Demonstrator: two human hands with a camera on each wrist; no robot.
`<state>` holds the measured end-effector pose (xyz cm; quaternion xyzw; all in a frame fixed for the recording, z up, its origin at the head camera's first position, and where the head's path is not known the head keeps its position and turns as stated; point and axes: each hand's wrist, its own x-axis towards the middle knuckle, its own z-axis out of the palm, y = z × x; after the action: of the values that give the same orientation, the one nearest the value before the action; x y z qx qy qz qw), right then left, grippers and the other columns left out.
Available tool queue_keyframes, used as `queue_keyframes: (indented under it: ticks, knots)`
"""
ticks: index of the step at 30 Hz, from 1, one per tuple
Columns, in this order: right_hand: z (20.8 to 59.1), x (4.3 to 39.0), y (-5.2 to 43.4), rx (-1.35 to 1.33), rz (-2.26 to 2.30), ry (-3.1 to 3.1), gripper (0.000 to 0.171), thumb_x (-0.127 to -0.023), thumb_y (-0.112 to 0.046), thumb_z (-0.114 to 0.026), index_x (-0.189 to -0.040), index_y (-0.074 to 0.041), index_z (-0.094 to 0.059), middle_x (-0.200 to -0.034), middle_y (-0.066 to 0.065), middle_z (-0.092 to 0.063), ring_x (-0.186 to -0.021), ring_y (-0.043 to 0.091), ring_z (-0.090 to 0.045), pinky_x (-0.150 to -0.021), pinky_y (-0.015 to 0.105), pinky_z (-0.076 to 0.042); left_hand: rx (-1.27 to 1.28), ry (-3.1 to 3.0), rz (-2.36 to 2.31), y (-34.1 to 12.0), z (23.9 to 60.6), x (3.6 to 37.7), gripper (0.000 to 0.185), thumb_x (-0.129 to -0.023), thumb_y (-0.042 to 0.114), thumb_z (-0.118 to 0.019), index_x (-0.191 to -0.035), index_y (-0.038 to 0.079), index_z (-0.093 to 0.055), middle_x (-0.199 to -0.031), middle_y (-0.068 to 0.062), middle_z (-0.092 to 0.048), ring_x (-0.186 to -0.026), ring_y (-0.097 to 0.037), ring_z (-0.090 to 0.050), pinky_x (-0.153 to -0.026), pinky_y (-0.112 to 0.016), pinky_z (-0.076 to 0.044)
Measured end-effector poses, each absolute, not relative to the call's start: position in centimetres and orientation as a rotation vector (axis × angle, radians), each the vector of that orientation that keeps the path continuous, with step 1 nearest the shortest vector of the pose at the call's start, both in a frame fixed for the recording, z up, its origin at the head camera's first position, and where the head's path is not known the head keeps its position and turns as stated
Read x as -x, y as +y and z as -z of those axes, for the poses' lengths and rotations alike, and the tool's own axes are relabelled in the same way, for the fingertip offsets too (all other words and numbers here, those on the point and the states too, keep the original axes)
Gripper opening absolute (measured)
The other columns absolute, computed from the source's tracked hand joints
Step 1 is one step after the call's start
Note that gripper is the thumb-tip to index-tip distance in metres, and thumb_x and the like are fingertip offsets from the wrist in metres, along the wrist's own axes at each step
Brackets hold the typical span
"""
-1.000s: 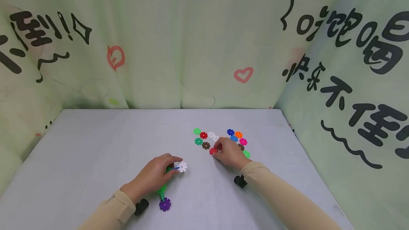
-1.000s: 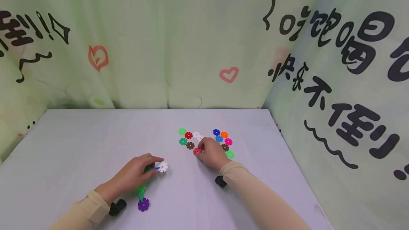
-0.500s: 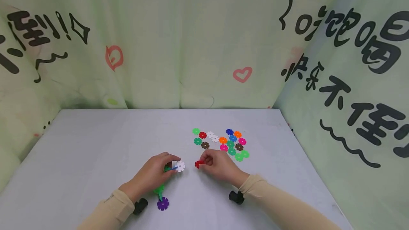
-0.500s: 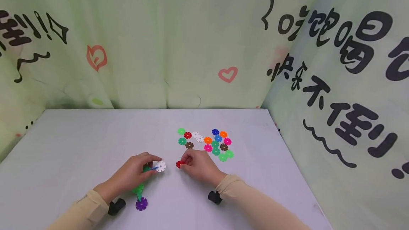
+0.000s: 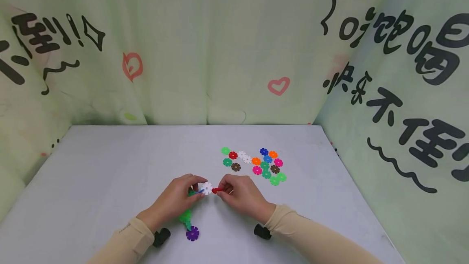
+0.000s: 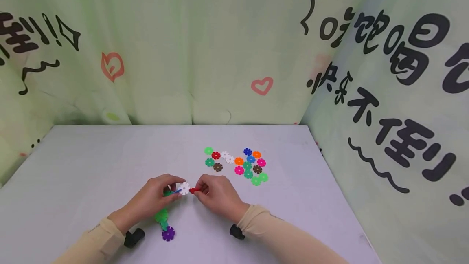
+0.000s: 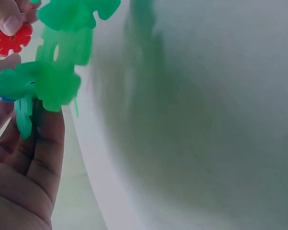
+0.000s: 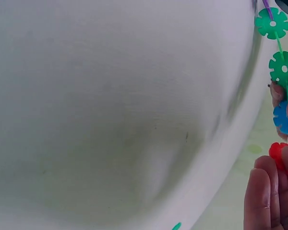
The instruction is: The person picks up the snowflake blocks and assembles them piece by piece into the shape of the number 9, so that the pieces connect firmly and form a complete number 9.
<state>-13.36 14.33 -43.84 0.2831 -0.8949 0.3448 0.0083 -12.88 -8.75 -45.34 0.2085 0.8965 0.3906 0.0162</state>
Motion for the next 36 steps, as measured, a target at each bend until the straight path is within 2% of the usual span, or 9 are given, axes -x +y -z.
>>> queue_keyframes:
  ticks: [5,13,18,22,29,33,36]
  knots:
    - [43.9,13.3,14.2,-0.919,-1.035,-2.744,0.016,-0.084,-0.008,-0.081,-0.093,-0.013,-0.068,-0.087,-0.007,-0.071,-0.077,0.002,-0.065,-0.07,0.018,-0.053,-0.613,2.751,-1.195,-8.5,45.1,13.0,0.041,-0.085,0.016,-0.081,-0.125,0.014,-0.069,-0.093,0.012,-0.063,-0.083,-0.008,-0.056,-0.076,-0.026,-0.053]
    - [44.0,13.3,14.1,-0.986,-0.998,-2.662,0.016,-0.083,-0.005,-0.082,-0.093,-0.01,-0.071,-0.088,-0.004,-0.071,-0.077,0.004,-0.066,-0.07,0.017,-0.053,-0.618,2.741,-1.169,-8.2,44.6,12.9,0.039,-0.085,0.017,-0.081,-0.122,0.011,-0.072,-0.094,0.009,-0.069,-0.083,-0.007,-0.059,-0.076,-0.026,-0.054]
    - [43.8,13.2,14.1,-1.027,-0.944,-2.621,0.016,-0.08,-0.004,-0.084,-0.092,-0.009,-0.073,-0.086,-0.003,-0.071,-0.074,0.003,-0.065,-0.07,0.015,-0.051,-0.64,2.747,-1.158,-7.9,44.5,12.8,0.039,-0.084,0.015,-0.082,-0.121,0.008,-0.072,-0.103,0.002,-0.072,-0.084,-0.008,-0.061,-0.081,-0.031,-0.055]
    - [43.7,13.2,13.8,-1.077,-0.897,-2.577,0.016,-0.079,-0.003,-0.084,-0.09,-0.009,-0.073,-0.084,-0.003,-0.071,-0.072,0.003,-0.065,-0.067,0.012,-0.05,-0.648,2.754,-1.136,-7.7,44.5,12.8,0.039,-0.084,0.015,-0.081,-0.122,0.007,-0.071,-0.109,-0.002,-0.072,-0.092,-0.014,-0.066,-0.085,-0.035,-0.055]
    - [44.3,13.8,14.1,-1.048,-0.971,-2.665,0.018,-0.081,-0.006,-0.083,-0.095,-0.009,-0.072,-0.089,-0.004,-0.071,-0.077,0.002,-0.064,-0.072,0.014,-0.051,-0.632,2.754,-1.136,-7.8,44.9,12.9,0.037,-0.086,0.016,-0.08,-0.12,0.013,-0.068,-0.091,0.008,-0.066,-0.08,-0.009,-0.058,-0.075,-0.028,-0.053]
    - [44.5,14.1,14.4,-0.932,-1.128,-2.789,0.02,-0.083,-0.005,-0.081,-0.1,-0.011,-0.071,-0.092,-0.006,-0.07,-0.08,0.001,-0.064,-0.074,0.018,-0.053,-0.62,2.765,-1.134,-8.0,45.2,12.8,0.041,-0.087,0.018,-0.079,-0.126,0.016,-0.065,-0.089,0.01,-0.063,-0.079,-0.009,-0.056,-0.073,-0.029,-0.052]
    - [44.6,14.2,14.4,-0.869,-1.209,-2.818,0.017,-0.084,-0.005,-0.081,-0.097,-0.012,-0.072,-0.089,-0.008,-0.07,-0.077,0.001,-0.064,-0.073,0.02,-0.054,-0.639,2.768,-1.121,-8.0,45.4,12.8,0.043,-0.088,0.019,-0.078,-0.128,0.016,-0.065,-0.088,0.012,-0.062,-0.078,-0.009,-0.055,-0.071,-0.028,-0.051]
